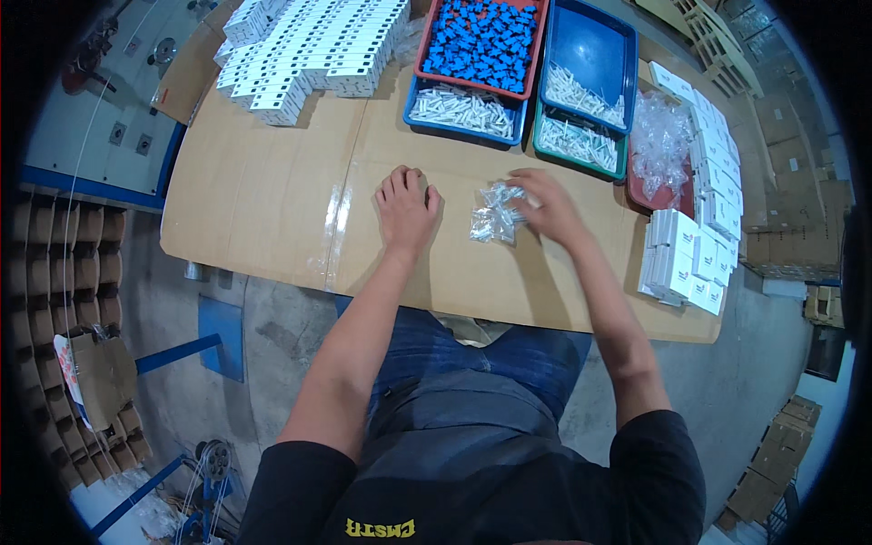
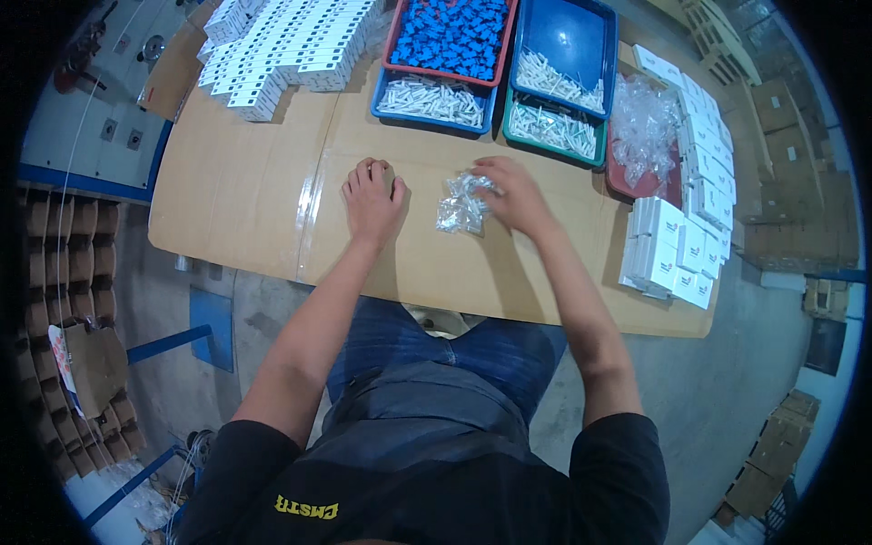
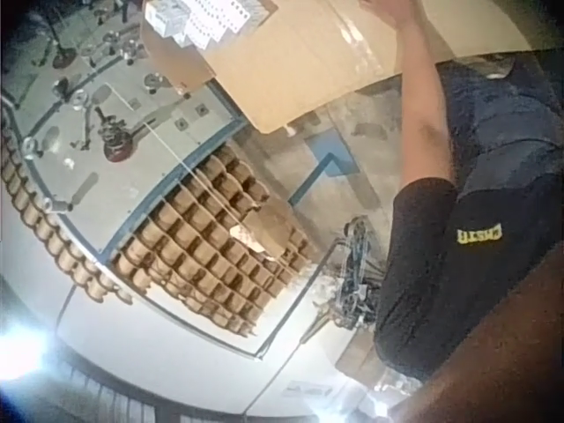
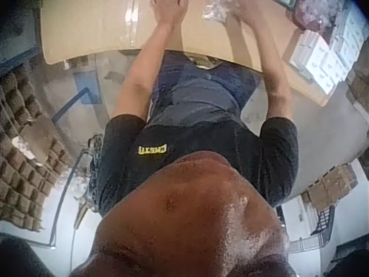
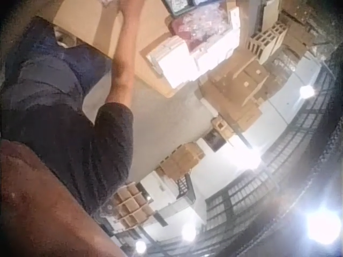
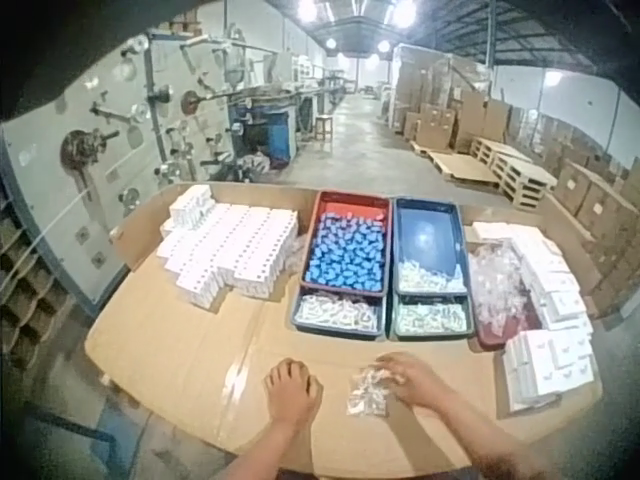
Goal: Picking small components from bins, placing them into plastic bags, and packing them into white boxes.
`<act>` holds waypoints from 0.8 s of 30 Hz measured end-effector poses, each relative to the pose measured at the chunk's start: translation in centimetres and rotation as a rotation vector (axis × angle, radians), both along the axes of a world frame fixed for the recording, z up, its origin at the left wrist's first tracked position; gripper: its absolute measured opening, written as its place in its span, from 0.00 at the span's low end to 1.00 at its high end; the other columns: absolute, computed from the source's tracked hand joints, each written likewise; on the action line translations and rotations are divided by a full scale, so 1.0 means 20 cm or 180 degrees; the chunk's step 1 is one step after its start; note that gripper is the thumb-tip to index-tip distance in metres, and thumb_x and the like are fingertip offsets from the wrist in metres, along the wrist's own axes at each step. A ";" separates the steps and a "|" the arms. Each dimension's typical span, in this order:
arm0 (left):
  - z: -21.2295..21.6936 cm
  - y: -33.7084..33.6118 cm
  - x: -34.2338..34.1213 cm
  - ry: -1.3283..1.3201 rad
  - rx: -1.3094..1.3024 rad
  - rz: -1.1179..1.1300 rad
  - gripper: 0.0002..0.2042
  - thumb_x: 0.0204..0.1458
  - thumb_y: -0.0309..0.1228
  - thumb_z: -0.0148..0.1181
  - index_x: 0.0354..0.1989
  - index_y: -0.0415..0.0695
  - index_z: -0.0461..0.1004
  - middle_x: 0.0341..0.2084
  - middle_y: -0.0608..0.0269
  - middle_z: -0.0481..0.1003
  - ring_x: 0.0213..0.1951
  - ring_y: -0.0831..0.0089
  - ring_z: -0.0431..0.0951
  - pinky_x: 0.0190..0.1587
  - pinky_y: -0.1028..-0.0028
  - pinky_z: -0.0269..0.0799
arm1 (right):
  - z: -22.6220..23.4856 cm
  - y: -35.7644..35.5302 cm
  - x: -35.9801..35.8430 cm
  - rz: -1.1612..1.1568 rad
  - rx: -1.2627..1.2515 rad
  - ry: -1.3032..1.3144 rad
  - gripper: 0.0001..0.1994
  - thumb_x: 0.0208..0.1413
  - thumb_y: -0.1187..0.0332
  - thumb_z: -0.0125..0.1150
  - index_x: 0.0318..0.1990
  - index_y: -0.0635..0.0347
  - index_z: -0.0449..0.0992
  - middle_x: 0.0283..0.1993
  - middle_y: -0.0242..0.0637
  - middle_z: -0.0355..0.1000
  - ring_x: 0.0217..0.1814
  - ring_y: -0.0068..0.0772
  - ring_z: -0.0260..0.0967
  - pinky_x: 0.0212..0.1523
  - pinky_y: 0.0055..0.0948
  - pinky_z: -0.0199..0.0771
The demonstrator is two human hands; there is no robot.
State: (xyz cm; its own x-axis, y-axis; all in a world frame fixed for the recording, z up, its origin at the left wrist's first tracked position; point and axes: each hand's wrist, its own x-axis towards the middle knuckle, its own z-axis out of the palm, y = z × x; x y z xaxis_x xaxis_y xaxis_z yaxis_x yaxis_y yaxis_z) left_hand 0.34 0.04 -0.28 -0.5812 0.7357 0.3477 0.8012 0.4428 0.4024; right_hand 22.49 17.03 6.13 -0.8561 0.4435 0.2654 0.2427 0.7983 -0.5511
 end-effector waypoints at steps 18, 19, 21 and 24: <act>-0.01 0.00 -0.01 0.0147 0.0089 -0.0015 0.16 0.55 0.39 0.61 0.48 0.45 0.73 0.51 0.57 0.71 0.55 0.57 0.71 0.58 0.57 0.62 | -0.15 0.07 0.14 -0.2042 -0.3408 0.2538 0.12 0.68 0.68 0.60 0.47 0.72 0.79 0.48 0.46 0.81 0.47 0.33 0.82 0.45 0.27 0.81; -0.01 0.01 -0.01 0.0124 0.0083 -0.0022 0.16 0.55 0.39 0.61 0.48 0.45 0.73 0.51 0.57 0.71 0.55 0.57 0.70 0.58 0.57 0.62 | -0.15 0.12 0.20 -0.2136 -0.3303 0.2416 0.11 0.66 0.68 0.63 0.45 0.71 0.78 0.47 0.44 0.81 0.47 0.34 0.82 0.45 0.28 0.82; -0.01 0.01 -0.01 0.0101 0.0084 -0.0018 0.16 0.55 0.39 0.61 0.48 0.45 0.73 0.52 0.57 0.71 0.55 0.57 0.70 0.58 0.57 0.62 | -0.12 0.20 0.24 -0.2217 -0.3193 0.2290 0.10 0.65 0.68 0.66 0.43 0.69 0.78 0.46 0.42 0.81 0.47 0.34 0.82 0.45 0.29 0.83; -0.02 0.00 -0.01 0.0087 0.0034 -0.0011 0.16 0.56 0.39 0.61 0.49 0.45 0.73 0.52 0.57 0.71 0.56 0.58 0.70 0.58 0.57 0.62 | -0.01 0.32 0.24 -0.2151 -0.3462 0.2707 0.10 0.61 0.69 0.70 0.40 0.64 0.76 0.40 0.38 0.79 0.42 0.33 0.82 0.39 0.30 0.83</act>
